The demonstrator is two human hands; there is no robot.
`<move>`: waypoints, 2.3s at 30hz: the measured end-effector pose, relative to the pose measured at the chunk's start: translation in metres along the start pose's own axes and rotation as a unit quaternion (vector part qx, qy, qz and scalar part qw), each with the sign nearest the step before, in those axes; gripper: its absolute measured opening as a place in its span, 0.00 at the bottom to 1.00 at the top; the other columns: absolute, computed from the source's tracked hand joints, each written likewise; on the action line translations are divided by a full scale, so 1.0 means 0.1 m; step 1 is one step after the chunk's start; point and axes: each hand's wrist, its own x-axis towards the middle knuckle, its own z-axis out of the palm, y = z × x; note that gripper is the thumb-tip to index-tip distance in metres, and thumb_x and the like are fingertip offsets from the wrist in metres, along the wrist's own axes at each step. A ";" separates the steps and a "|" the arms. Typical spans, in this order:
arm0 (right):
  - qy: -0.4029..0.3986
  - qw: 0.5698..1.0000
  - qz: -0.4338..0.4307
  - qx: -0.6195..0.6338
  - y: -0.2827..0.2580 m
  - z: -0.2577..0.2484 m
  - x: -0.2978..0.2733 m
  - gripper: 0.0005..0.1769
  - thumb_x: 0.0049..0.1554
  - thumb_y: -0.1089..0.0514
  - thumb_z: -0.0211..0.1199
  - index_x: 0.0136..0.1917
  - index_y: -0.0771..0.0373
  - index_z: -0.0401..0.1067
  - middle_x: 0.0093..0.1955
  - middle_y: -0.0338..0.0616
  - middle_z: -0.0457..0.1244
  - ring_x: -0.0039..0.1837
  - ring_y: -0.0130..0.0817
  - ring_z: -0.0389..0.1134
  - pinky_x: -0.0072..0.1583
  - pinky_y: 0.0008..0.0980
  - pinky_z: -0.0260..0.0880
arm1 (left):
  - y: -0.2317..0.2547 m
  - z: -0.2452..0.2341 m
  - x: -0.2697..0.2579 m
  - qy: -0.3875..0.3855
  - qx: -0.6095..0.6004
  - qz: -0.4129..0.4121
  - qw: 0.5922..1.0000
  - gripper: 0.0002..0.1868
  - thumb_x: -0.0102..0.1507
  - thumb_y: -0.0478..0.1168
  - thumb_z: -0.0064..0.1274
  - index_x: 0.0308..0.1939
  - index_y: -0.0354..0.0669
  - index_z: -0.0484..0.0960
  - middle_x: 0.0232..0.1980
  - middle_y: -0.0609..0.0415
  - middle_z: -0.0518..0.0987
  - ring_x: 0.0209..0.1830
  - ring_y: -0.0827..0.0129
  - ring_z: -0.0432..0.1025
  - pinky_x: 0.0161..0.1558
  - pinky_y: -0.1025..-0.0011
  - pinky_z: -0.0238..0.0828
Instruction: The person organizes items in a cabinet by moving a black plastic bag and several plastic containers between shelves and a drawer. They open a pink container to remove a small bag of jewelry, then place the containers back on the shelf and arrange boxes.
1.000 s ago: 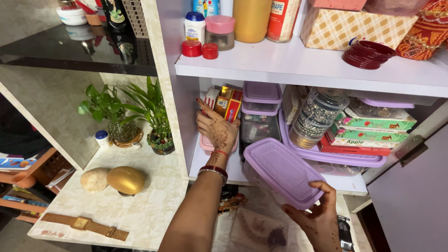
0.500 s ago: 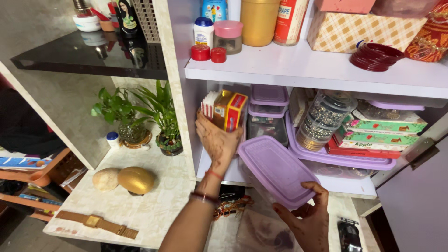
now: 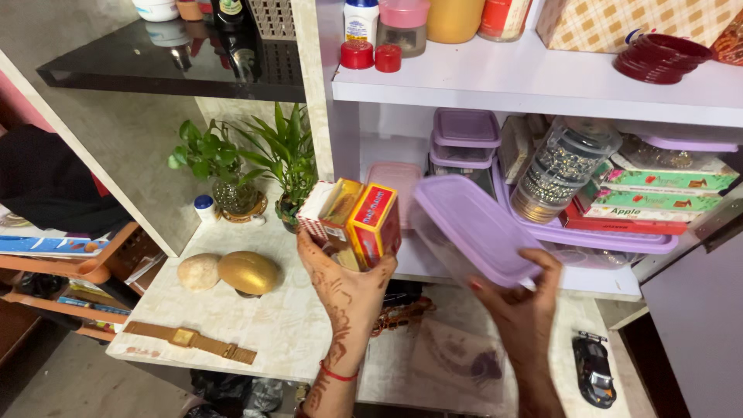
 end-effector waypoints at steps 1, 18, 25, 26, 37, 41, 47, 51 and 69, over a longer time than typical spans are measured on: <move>0.006 0.999 0.001 -0.037 0.02 0.18 0.03 0.43 0.44 0.68 0.75 0.66 0.61 0.54 0.63 0.52 0.56 0.54 0.37 0.73 0.48 0.28 0.78 | -0.02 -0.06 0.00 0.005 0.011 0.010 1.000 0.66 0.40 0.39 0.73 0.75 0.26 0.49 0.69 0.33 0.62 0.70 0.45 0.60 0.71 0.56 0.55; 0.038 0.952 -0.106 -0.286 0.53 1.72 0.28 0.34 0.55 0.61 0.74 0.69 0.59 0.62 0.65 0.61 0.51 0.61 0.54 0.63 0.60 0.44 0.67 | -0.28 -0.57 0.00 0.040 0.038 0.015 0.998 0.67 0.43 0.43 0.77 0.75 0.24 0.49 0.68 0.33 0.63 0.68 0.47 0.61 0.69 0.56 0.56; 0.015 0.959 -0.063 -0.275 0.70 1.70 0.46 0.29 0.56 0.62 0.70 0.69 0.55 0.66 0.66 0.58 0.50 0.51 0.41 0.70 0.58 0.36 0.72 | -0.27 -0.61 -0.03 0.036 0.013 0.006 0.999 0.67 0.42 0.41 0.76 0.76 0.26 0.48 0.69 0.35 0.63 0.69 0.48 0.61 0.70 0.57 0.56; 0.022 0.947 -0.108 -0.301 0.72 1.70 0.49 0.29 0.57 0.62 0.71 0.70 0.54 0.67 0.63 0.55 0.52 0.55 0.42 0.68 0.58 0.36 0.72 | -0.27 -0.62 -0.03 0.037 0.013 0.011 0.999 0.67 0.42 0.40 0.76 0.76 0.26 0.48 0.69 0.34 0.63 0.70 0.48 0.61 0.71 0.57 0.55; 0.024 0.965 -0.077 -0.249 0.74 1.58 0.31 0.33 0.55 0.63 0.66 0.70 0.67 0.58 0.66 0.64 0.54 0.51 0.43 0.68 0.56 0.38 0.73 | -0.32 -0.62 -0.04 0.047 0.026 0.021 0.998 0.67 0.43 0.41 0.76 0.76 0.24 0.48 0.71 0.33 0.61 0.71 0.48 0.60 0.72 0.57 0.55; 0.056 0.968 0.223 0.100 1.13 1.62 0.21 0.27 0.58 0.65 0.62 0.66 0.71 0.54 0.62 0.62 0.60 0.60 0.49 0.69 0.62 0.39 0.74 | -0.31 -0.60 -0.03 0.047 0.011 0.012 0.999 0.64 0.45 0.41 0.75 0.75 0.25 0.50 0.68 0.35 0.64 0.68 0.50 0.63 0.69 0.59 0.59; 0.028 0.841 0.357 0.405 1.57 1.74 0.58 0.19 0.61 0.71 0.52 0.60 0.90 0.56 0.55 0.69 0.64 0.56 0.54 0.74 0.58 0.36 0.75 | -0.29 -0.63 -0.06 0.046 0.012 0.001 0.999 0.64 0.44 0.40 0.74 0.76 0.26 0.50 0.67 0.35 0.65 0.66 0.50 0.64 0.68 0.58 0.60; 0.059 0.857 0.381 0.341 1.54 1.80 0.69 0.23 0.64 0.61 0.54 0.62 0.88 0.59 0.50 0.63 0.67 0.49 0.49 0.76 0.50 0.32 0.77 | -0.30 -0.63 -0.06 0.049 0.025 -0.007 0.998 0.66 0.42 0.39 0.74 0.76 0.25 0.48 0.68 0.34 0.63 0.66 0.49 0.63 0.67 0.58 0.60; 0.068 0.881 0.390 0.258 1.15 2.04 0.64 0.22 0.64 0.63 0.48 0.58 0.92 0.56 0.53 0.74 0.64 0.50 0.55 0.76 0.49 0.33 0.77 | -0.31 -0.66 -0.09 0.050 0.034 -0.010 0.998 0.67 0.42 0.39 0.75 0.76 0.26 0.47 0.70 0.34 0.62 0.69 0.48 0.60 0.69 0.57 0.56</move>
